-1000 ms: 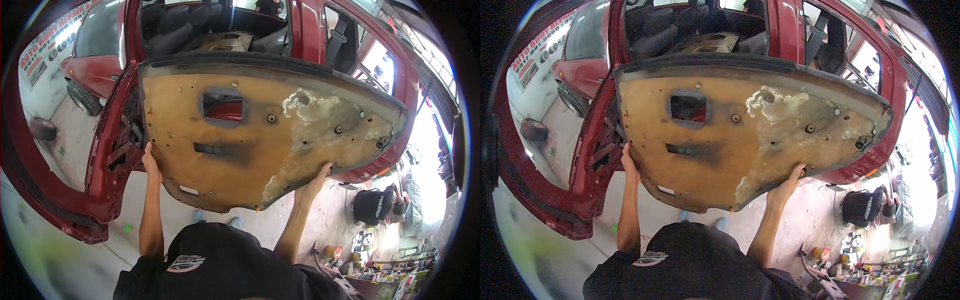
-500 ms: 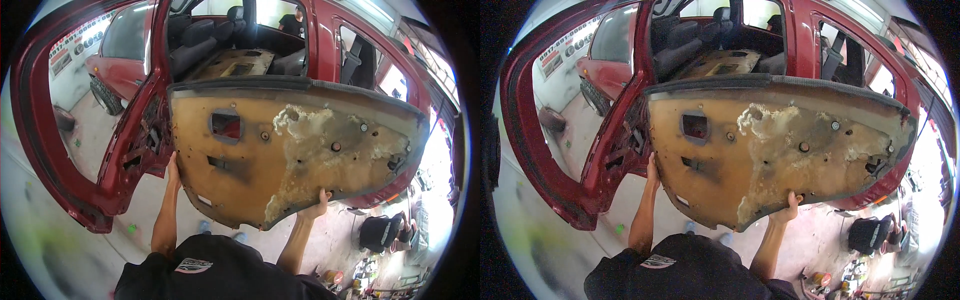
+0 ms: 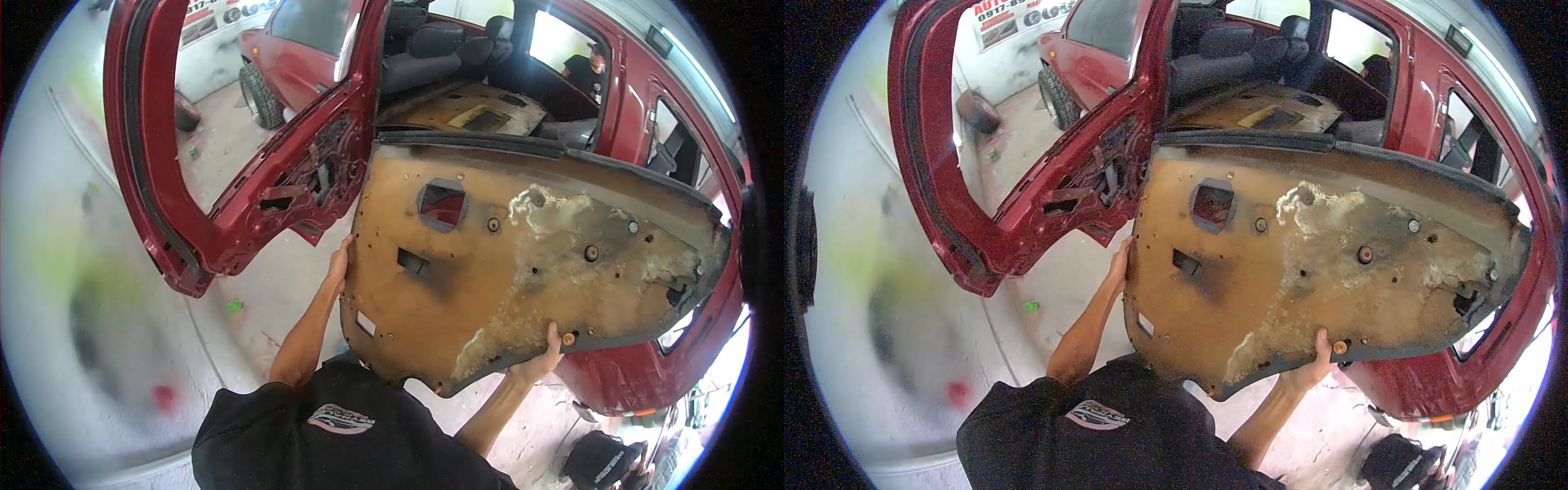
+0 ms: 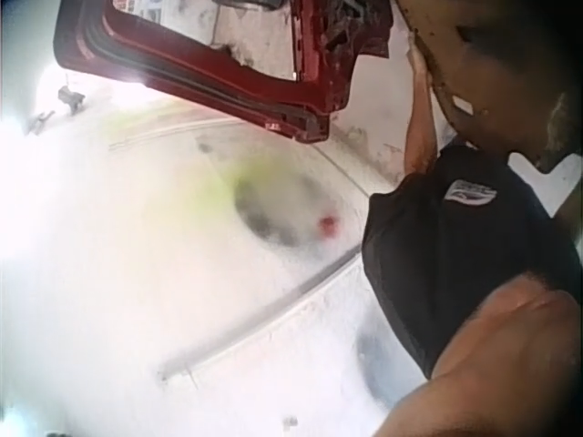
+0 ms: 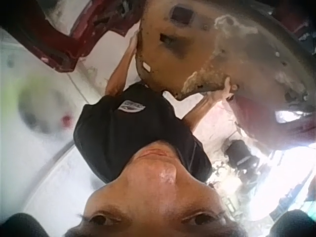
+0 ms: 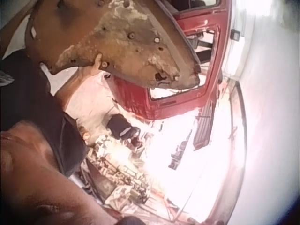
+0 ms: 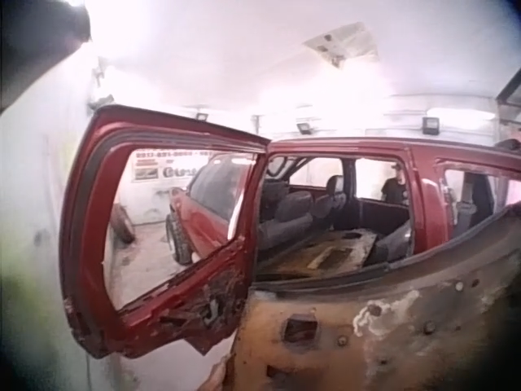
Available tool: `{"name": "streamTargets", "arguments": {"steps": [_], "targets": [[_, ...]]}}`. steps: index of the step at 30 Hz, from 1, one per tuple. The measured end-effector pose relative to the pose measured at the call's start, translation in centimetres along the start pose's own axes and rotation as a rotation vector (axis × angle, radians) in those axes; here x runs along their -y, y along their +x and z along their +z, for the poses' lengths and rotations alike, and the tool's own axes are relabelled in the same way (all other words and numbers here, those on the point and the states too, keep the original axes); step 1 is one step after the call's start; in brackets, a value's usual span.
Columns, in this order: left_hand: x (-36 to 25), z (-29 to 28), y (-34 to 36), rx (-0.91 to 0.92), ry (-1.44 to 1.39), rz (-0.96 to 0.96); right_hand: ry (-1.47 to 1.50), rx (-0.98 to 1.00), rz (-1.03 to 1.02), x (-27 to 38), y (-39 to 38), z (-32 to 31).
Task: Repairing and cleaning car door panels and interior trim components.
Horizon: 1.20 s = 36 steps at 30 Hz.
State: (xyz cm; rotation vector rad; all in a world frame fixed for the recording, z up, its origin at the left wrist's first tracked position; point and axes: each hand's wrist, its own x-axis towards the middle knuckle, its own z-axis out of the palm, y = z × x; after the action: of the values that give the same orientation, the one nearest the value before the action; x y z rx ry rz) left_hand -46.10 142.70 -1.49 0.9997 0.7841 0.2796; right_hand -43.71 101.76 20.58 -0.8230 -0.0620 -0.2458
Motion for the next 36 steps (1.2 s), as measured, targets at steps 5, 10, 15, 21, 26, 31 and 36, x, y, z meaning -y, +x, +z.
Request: {"name": "streamTargets", "arguments": {"steps": [5, 10, 15, 21, 26, 31, 36], "targets": [[2.4, 0.1, -1.3, 0.024, -0.038, 0.011, 0.091, 0.034, 0.032, 0.4, 1.2, -1.4], [3.7, 1.1, -1.7, 0.023, -0.071, 0.004, 0.154, 0.150, 0.069, 0.6, 2.5, -2.0], [5.1, 1.5, 0.1, 0.036, 0.027, 0.068, 0.148, 0.212, 0.049, 1.0, 2.5, -1.6], [3.0, 5.7, -0.4, -0.193, 0.273, 0.026, 0.011, -0.061, 0.083, 0.7, 1.0, -1.3], [-7.8, 14.8, -11.5, 0.070, 0.065, 0.616, -0.357, 0.114, -0.043, -1.1, 1.5, -0.5], [-14.0, 23.0, -24.7, 0.490, 0.337, 1.135, -0.377, 0.377, -0.233, -4.5, 2.3, 1.7], [-13.9, 27.8, -27.7, 0.187, 0.617, 1.278, -0.323, 0.581, -0.344, -8.9, 0.9, 3.8]]}}
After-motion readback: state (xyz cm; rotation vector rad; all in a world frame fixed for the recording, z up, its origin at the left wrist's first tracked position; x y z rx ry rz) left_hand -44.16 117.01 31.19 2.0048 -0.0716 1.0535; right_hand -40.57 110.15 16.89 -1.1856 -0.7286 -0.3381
